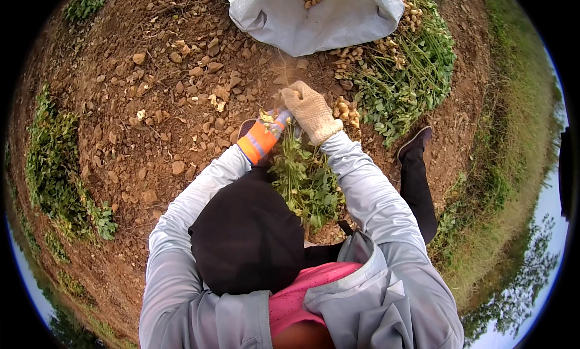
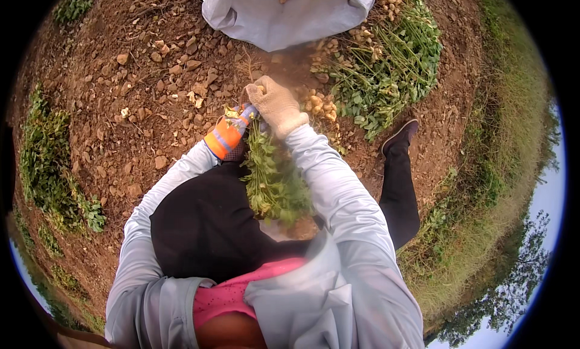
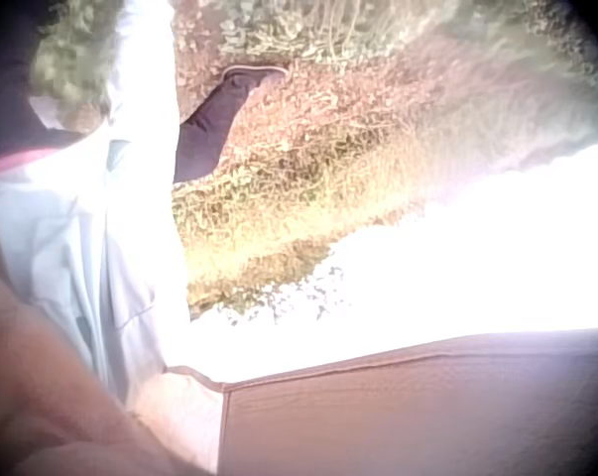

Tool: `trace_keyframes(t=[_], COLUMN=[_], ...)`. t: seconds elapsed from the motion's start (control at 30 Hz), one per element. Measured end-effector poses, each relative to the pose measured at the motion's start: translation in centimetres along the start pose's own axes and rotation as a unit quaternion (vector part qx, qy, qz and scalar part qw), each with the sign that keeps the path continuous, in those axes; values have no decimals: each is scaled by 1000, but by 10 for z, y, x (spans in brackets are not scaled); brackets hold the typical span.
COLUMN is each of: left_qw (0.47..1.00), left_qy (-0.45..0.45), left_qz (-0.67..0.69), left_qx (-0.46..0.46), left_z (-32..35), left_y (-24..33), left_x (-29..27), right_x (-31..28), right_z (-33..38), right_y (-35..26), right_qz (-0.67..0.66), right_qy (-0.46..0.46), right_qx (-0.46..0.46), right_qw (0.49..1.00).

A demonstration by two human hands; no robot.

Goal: The person opens a large white sack and pours harvested peanuts onto the ground. They then sit on a small wooden stool and manually pull the peanut pods off the green stems, placing the pods into the sack.

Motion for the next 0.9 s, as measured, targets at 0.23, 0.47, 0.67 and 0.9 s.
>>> trace_keyframes(t=[0.23,0.47,0.67,0.9], left_qw=[780,908,949,858], left_qy=[-174,-113,-53,-151], left_qz=[558,333,245,421], left_qx=[-224,-228,-191,-251], left_z=[7,5,7,12], left_y=[-26,-29,-37,-52], left_x=[16,12,9,12], right_x=[0,2,1,-3], right_z=[-8,-3,18,-3], right_y=[22,35,-3,8], right_qz=[-58,-114,115,133], right_qy=[-64,-31,-31,-23], right_qx=[-82,-64,-12,-56], right_qw=[993,991,993,989])
Point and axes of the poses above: each hand's wrist, its own z-axis away from the middle knuckle, its own x-axis out of the palm, y = z × x, the point moved 3 cm from there along -z, towards the middle knuckle, and after that the axes turned 3 degrees about -y, right-handed, at the moved point
